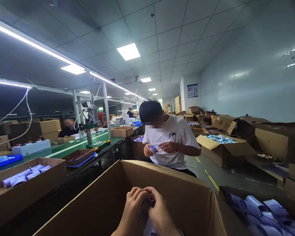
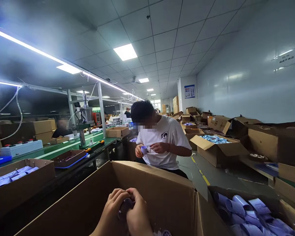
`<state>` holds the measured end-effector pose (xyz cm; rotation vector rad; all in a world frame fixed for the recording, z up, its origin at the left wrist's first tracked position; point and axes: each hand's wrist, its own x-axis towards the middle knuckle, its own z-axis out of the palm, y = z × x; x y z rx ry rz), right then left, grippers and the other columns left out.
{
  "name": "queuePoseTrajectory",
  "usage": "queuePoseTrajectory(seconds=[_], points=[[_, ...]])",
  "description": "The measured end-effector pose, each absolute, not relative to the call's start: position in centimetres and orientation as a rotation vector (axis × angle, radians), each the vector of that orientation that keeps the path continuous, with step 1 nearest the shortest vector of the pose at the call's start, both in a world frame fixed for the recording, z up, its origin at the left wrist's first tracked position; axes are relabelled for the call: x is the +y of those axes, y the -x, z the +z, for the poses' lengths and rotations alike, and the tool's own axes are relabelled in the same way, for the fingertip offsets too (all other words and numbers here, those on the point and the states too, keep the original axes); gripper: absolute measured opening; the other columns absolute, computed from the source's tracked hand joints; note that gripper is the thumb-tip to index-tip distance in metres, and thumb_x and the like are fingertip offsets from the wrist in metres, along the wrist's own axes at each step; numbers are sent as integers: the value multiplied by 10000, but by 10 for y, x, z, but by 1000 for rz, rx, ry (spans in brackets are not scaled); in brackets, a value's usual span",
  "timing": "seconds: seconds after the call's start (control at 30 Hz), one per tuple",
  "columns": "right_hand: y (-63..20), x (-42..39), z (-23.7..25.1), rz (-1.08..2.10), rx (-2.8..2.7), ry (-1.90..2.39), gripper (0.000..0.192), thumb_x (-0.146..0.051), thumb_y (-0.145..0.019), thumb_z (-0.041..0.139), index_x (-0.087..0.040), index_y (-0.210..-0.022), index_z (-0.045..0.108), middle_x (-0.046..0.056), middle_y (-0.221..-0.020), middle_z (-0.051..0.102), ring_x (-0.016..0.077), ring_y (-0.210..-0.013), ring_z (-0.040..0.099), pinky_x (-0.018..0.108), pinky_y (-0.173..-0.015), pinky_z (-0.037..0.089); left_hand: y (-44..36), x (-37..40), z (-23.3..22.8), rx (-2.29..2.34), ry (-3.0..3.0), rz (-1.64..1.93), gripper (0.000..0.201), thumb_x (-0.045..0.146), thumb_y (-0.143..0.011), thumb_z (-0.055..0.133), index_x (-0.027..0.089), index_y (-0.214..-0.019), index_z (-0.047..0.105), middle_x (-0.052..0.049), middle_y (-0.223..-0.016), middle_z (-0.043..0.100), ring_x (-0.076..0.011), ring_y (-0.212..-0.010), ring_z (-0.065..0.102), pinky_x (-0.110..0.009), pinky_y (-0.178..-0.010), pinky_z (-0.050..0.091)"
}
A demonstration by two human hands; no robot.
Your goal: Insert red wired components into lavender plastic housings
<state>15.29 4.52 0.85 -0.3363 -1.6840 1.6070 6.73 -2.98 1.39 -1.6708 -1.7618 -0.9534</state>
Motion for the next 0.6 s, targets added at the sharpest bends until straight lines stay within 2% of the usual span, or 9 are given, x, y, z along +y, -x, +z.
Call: queuePoseTrajectory(seconds=[0.13,0.33,0.4,0.53,0.6], points=[[-144,52,-4,1625,-1655,248,383,-139,-601,516,-184,-965,629,47,-944,687,225,-932,634,308,-837,492,-64,-25,6,-1729,1644,-1057,279,104,-661,498,231,-874,627,-55,-843,673,-228,-812,589,-375,-710,479],[-137,59,-1,1972,-1498,29,512,-162,-559,627,-177,-1068,574,59,-988,682,225,-937,636,310,-800,498,-56,-19,5,-1607,1647,-1133,314,92,-673,503,245,-921,622,-42,-878,677,-227,-879,593,-375,-765,500],[-137,63,2,2002,-1489,4,490,-165,-553,637,-173,-1041,587,59,-954,687,220,-907,637,310,-781,497,-55,-13,1,-1617,1617,-1156,328,104,-677,508,239,-957,614,-65,-936,661,-244,-940,579,-407,-817,494],[-145,82,15,1837,-1493,214,399,-232,-546,634,-162,-939,631,60,-887,687,222,-843,633,329,-766,494,-52,-4,-9,-1665,1510,-1243,548,150,-678,544,205,-1221,497,-140,-1209,525,-278,-1119,503,-478,-928,464],[-160,101,27,1669,-1377,354,419,-271,-533,663,-171,-939,637,66,-937,684,230,-897,623,339,-820,485,-47,-8,-7,-1760,1503,-1231,583,203,-707,560,204,-1280,456,-141,-1233,495,-276,-1121,504,-492,-938,464]])
